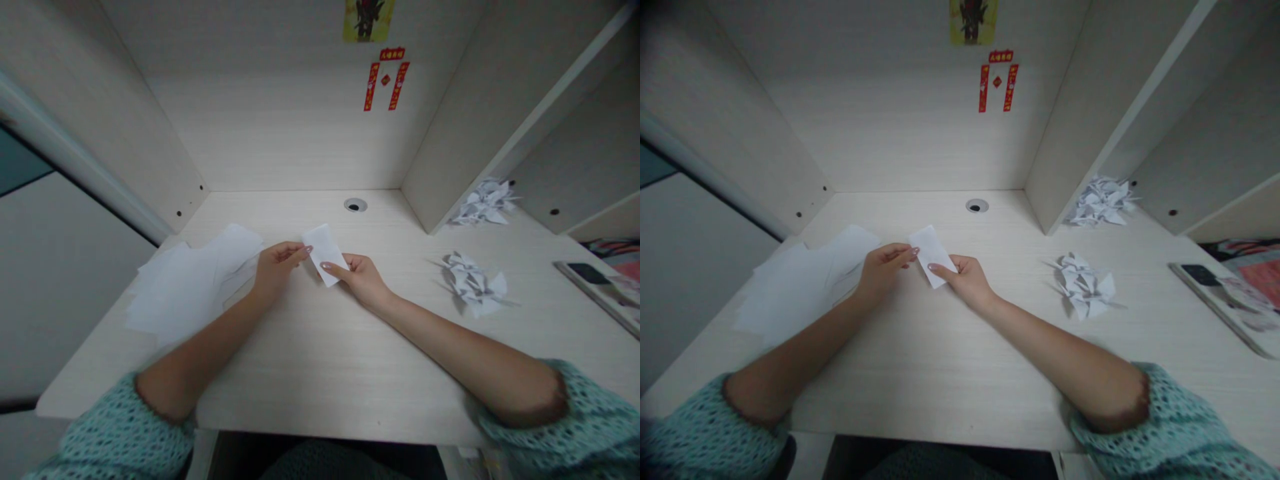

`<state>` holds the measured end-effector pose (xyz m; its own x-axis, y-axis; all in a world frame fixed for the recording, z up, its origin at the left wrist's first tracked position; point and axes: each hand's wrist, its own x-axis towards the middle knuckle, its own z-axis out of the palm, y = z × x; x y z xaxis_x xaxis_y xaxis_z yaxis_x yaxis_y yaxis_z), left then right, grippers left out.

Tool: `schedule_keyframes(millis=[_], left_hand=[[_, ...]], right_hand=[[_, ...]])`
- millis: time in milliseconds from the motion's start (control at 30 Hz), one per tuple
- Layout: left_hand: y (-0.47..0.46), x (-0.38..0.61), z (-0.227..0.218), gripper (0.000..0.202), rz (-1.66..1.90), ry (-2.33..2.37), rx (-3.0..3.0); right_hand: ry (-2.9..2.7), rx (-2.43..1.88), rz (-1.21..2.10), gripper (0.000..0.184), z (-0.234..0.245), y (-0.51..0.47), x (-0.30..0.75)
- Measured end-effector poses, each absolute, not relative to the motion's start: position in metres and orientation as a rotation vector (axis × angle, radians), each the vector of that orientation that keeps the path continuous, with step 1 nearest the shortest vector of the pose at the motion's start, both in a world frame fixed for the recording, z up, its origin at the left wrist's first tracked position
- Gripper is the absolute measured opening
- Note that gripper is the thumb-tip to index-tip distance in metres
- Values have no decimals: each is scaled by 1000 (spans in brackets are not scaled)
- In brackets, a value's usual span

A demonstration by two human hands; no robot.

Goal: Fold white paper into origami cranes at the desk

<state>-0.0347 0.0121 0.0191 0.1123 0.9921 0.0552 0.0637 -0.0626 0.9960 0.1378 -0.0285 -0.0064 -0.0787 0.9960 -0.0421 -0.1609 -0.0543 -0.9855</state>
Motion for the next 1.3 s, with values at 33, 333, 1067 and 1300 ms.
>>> schedule_keyframes(millis=[33,333,1067,1300], left_hand=[[13,-35,20,30,1141,1160,1320],[17,-37,20,30,1164,1229,1265],[-2,-25,13,33,905,1220,1587],[-3,-25,15,31,914,1177,1499]], right_hand=[[-1124,-1084,1373,31,-6,-29,138],[-1084,-1132,1345,32,-7,-28,139],[-988,-1048,1167,26,-2,-30,139],[-1112,-997,1239,21,0,-31,138]])
